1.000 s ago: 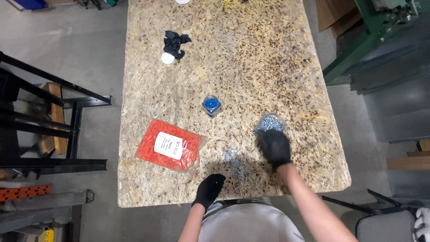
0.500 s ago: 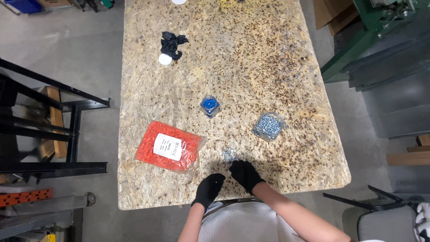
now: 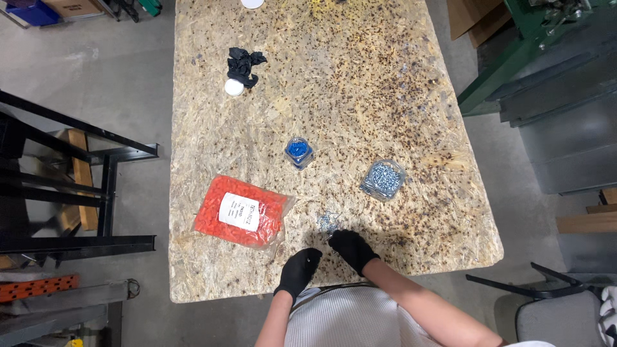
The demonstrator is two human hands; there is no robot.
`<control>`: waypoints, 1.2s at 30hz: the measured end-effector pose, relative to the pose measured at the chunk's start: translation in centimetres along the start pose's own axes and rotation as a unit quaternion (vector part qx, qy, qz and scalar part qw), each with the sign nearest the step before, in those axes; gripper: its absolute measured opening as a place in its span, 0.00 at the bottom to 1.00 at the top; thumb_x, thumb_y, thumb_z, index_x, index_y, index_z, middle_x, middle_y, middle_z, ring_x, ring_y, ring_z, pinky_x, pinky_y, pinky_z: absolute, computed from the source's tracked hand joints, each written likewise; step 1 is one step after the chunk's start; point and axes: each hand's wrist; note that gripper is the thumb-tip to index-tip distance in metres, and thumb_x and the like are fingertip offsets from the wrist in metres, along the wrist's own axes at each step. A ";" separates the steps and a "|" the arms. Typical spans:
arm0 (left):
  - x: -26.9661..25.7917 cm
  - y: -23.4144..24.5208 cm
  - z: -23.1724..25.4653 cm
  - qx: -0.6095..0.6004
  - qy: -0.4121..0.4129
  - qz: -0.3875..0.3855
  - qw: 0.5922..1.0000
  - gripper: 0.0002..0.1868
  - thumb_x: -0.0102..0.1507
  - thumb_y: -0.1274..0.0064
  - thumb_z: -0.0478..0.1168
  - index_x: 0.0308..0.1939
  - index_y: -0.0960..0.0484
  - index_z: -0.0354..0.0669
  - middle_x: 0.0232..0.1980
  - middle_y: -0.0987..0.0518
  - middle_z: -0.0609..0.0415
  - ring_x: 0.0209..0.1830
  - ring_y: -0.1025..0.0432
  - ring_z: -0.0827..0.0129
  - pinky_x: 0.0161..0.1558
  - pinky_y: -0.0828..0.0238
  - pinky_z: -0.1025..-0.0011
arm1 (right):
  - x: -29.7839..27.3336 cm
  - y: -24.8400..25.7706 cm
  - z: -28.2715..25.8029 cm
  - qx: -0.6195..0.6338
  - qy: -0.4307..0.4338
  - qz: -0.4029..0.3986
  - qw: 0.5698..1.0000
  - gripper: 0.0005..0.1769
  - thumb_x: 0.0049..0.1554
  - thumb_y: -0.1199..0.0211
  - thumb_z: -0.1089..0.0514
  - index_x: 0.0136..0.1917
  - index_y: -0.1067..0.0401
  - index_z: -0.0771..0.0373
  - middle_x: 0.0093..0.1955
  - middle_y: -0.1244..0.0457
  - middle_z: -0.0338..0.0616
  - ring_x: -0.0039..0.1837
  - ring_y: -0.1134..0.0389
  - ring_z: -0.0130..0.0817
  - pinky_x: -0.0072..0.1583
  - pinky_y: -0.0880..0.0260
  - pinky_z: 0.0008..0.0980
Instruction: The person sorts various small metal items by hand on a stone-topped table, moving them from one pile to another.
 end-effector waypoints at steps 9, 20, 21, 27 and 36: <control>0.3 -1.3 -1.9 -0.023 -0.031 0.013 0.999 0.19 0.67 0.57 0.52 0.54 0.14 0.56 0.56 0.15 0.53 0.55 0.21 0.56 0.55 0.27 0.60 | -2.3 9.0 -5.8 0.147 -0.012 0.084 0.986 0.14 0.61 0.42 0.45 0.38 0.29 0.52 0.40 0.34 0.35 0.45 0.37 0.28 0.51 0.32 0.32; 0.2 1.5 3.1 -0.040 0.057 -0.007 0.998 0.20 0.65 0.57 0.60 0.49 0.13 0.63 0.52 0.13 0.67 0.39 0.19 0.67 0.45 0.25 0.64 | -0.9 19.7 -1.2 -0.099 0.294 0.348 0.885 0.11 0.57 0.38 0.69 0.52 0.21 0.62 0.50 0.28 0.50 0.53 0.28 0.46 0.56 0.25 0.41; 0.2 1.6 3.6 -0.026 0.087 -0.021 0.996 0.19 0.63 0.53 0.61 0.50 0.14 0.66 0.48 0.14 0.68 0.37 0.21 0.69 0.43 0.26 0.65 | -1.5 19.3 -1.9 -0.096 0.288 0.357 0.883 0.08 0.60 0.41 0.66 0.49 0.22 0.59 0.48 0.29 0.47 0.52 0.29 0.43 0.56 0.24 0.40; 2.1 1.6 4.8 0.031 0.017 0.058 0.998 0.19 0.62 0.47 0.59 0.55 0.18 0.66 0.46 0.19 0.65 0.39 0.22 0.67 0.43 0.27 0.62 | -3.3 12.6 -3.7 -0.103 0.170 0.309 0.930 0.15 0.63 0.50 0.60 0.40 0.23 0.60 0.40 0.29 0.43 0.43 0.27 0.35 0.47 0.21 0.33; 6.1 -0.7 3.3 0.172 -0.151 0.105 0.968 0.15 0.61 0.45 0.49 0.52 0.19 0.57 0.45 0.21 0.55 0.37 0.23 0.55 0.32 0.29 0.54 | -0.4 4.1 3.4 -0.241 0.170 0.068 0.953 0.26 0.56 0.36 0.49 0.67 0.31 0.53 0.63 0.37 0.51 0.62 0.36 0.54 0.61 0.34 0.51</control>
Point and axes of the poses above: each hand's wrist, its own x-axis towards the middle knuckle, its own y-axis out of the back of the hand, z = x × y
